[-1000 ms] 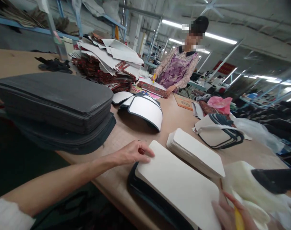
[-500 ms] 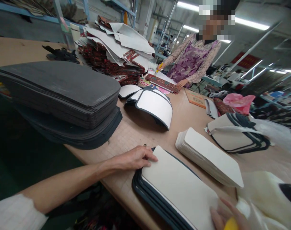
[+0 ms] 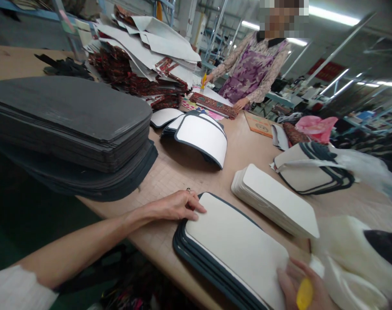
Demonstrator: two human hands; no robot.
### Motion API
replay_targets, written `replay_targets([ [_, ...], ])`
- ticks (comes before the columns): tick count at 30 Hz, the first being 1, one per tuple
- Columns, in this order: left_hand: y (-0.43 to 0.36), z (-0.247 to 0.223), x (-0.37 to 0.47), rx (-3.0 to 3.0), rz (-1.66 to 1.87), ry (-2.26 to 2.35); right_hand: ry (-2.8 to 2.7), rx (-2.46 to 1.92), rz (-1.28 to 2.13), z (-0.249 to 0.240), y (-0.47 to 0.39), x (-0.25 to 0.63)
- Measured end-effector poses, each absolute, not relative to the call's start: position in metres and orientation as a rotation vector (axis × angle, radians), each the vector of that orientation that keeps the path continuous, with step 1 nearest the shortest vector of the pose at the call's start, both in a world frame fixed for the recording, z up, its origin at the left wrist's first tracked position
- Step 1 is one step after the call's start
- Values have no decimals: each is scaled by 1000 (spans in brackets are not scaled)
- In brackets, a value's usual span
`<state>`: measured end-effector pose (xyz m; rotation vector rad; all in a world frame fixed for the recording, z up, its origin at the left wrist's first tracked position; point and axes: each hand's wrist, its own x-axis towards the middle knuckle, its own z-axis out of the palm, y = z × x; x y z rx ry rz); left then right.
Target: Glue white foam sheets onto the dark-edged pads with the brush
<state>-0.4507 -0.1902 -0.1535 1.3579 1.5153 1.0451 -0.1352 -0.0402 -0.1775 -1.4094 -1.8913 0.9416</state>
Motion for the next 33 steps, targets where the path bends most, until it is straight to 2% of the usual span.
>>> replay_targets([
  [9,-182,-161,-460,1468,873,1596,-1871,-1283,1033,-161,-41,-140],
  [16,-179,-147,-456,1463,806,1671,-1903,-1187,1042,-162,-44,-139],
  [23,-179,-144,-455,1450,798,1693,-1913,-1146,1050,-156,-43,-139],
  [30,-179,-141,-453,1401,813,1671,-1865,-1180,1230,-162,-40,-129],
  [33,-181,-144,-455,1394,836,1634,-1823,-1173,1167,-166,-39,-131],
])
